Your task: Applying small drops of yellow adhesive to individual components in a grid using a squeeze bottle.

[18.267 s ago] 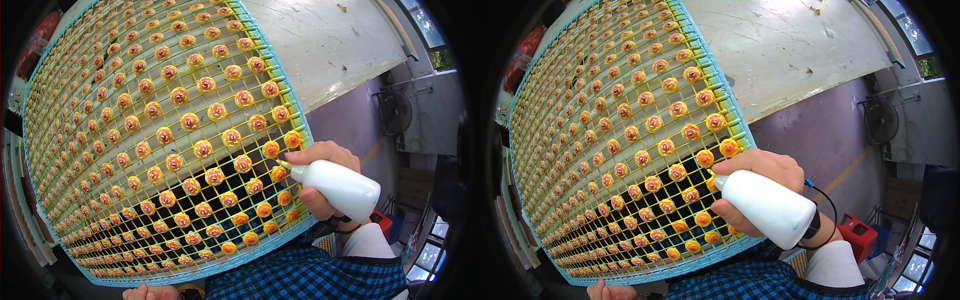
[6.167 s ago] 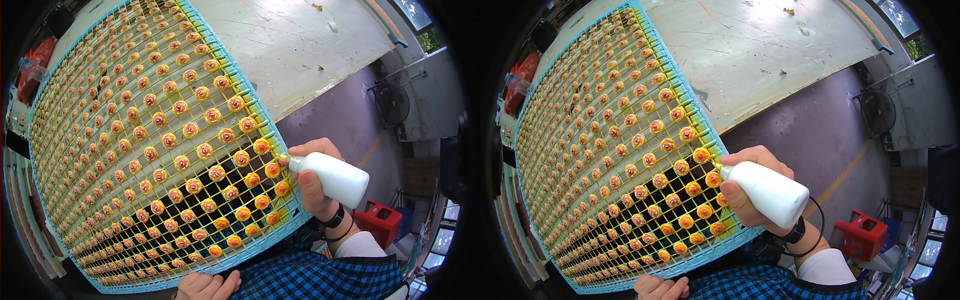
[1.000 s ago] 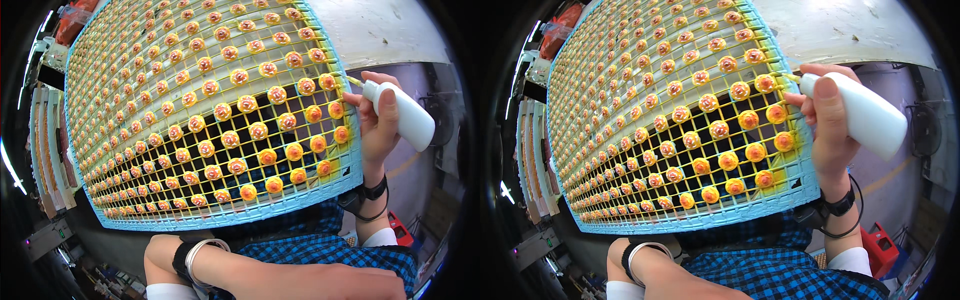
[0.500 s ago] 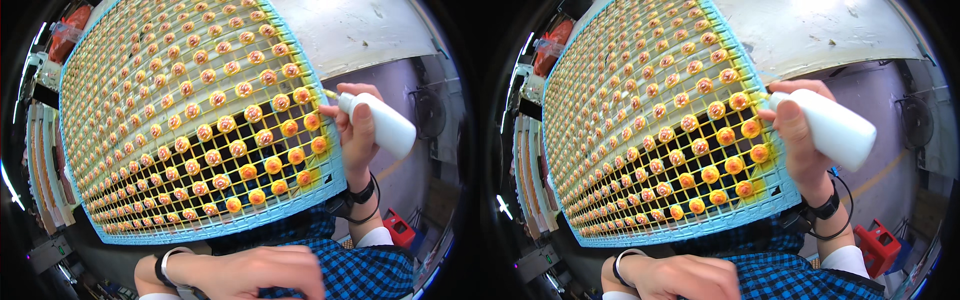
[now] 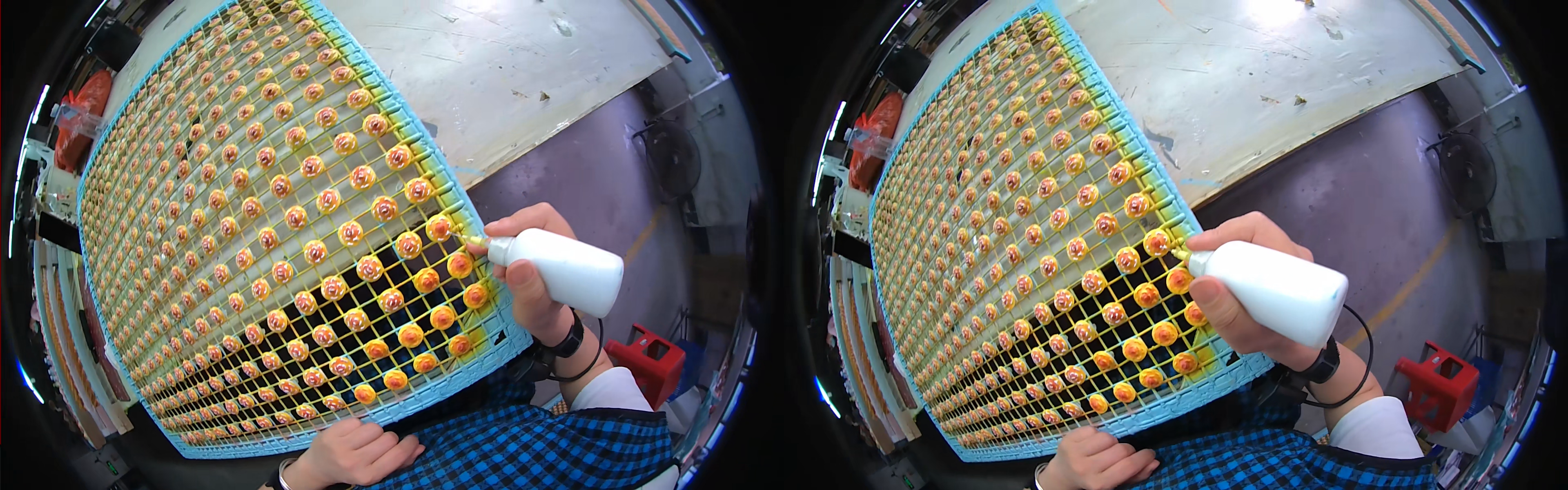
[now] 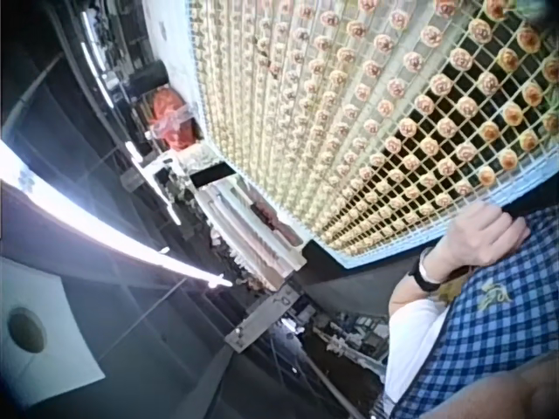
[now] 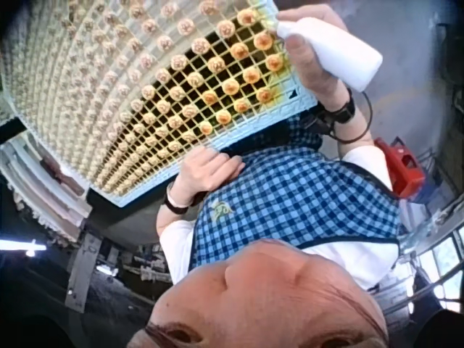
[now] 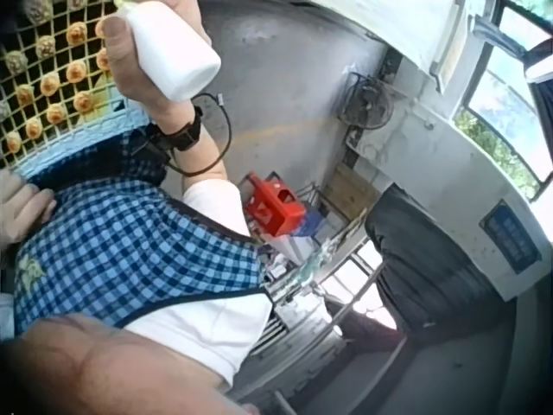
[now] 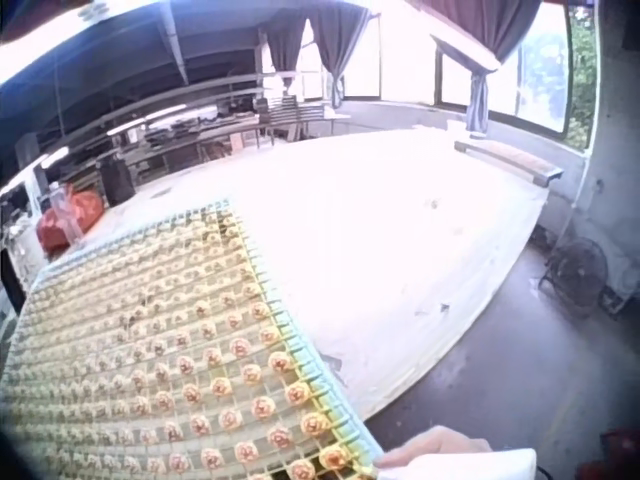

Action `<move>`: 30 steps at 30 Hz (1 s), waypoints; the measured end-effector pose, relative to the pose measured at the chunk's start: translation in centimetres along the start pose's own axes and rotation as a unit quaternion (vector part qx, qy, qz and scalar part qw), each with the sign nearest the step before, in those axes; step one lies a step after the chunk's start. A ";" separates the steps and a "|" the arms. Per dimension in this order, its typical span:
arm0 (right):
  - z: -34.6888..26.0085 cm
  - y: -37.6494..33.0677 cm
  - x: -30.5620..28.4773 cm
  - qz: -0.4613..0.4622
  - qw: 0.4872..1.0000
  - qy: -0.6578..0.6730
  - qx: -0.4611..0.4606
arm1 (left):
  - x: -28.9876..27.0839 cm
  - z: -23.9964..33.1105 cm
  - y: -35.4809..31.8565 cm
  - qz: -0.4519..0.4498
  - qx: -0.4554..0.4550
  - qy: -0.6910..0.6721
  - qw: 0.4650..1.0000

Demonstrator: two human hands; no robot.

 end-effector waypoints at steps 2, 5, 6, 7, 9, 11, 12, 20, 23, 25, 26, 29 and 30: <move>-0.3 0.2 -0.2 0.016 1.000 -0.004 0.003 | 0.1 0.2 0.4 0.035 0.012 0.027 0.999; -0.9 0.4 0.2 -0.013 0.996 -0.079 -0.024 | 0.3 0.2 0.4 0.033 0.011 0.075 0.997; -1.0 0.5 0.2 -0.013 0.996 -0.080 -0.021 | 0.4 0.1 0.4 0.032 0.011 0.073 0.997; -1.4 0.5 0.4 -0.019 0.995 -0.097 -0.029 | 0.5 0.0 0.3 0.030 0.007 0.075 0.997; -1.9 0.7 0.5 -0.029 0.990 -0.127 -0.049 | 0.6 -0.1 0.2 0.028 0.002 0.074 0.997; -2.1 0.6 0.5 -0.025 0.991 -0.128 -0.041 | 0.6 -0.1 0.2 0.030 0.006 0.077 0.997; -2.2 0.7 0.5 -0.022 0.991 -0.127 -0.036 | 0.5 -0.1 0.1 0.030 0.005 0.076 0.997; -2.3 0.9 0.5 -0.013 0.989 -0.141 -0.037 | 0.6 -0.2 0.3 0.026 0.002 0.083 0.996; -2.6 0.9 0.8 -0.017 0.984 -0.166 -0.058 | 0.6 -0.1 0.3 0.021 0.006 0.090 0.996; -2.7 0.9 0.9 -0.020 0.982 -0.175 -0.071 | 0.6 -0.1 0.2 0.022 0.003 0.089 0.996; -2.6 0.8 0.8 -0.017 0.984 -0.165 -0.060 | 0.6 -0.1 0.2 0.023 0.000 0.088 0.996; -2.3 0.8 0.5 -0.008 0.987 -0.149 -0.054 | 0.6 -0.1 0.3 0.023 0.003 0.089 0.996; -2.3 0.8 0.5 -0.004 0.988 -0.141 -0.059 | 0.6 -0.1 0.3 0.024 0.003 0.089 0.996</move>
Point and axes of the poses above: each hand's wrist, its own y-axis towards the middle knuckle, its own x-axis out of the palm, z = x × y, the point moved 9 cm from there along y, towards the middle knuckle, and after that the axes turned 10 degrees about -y, right-handed, at the moved point
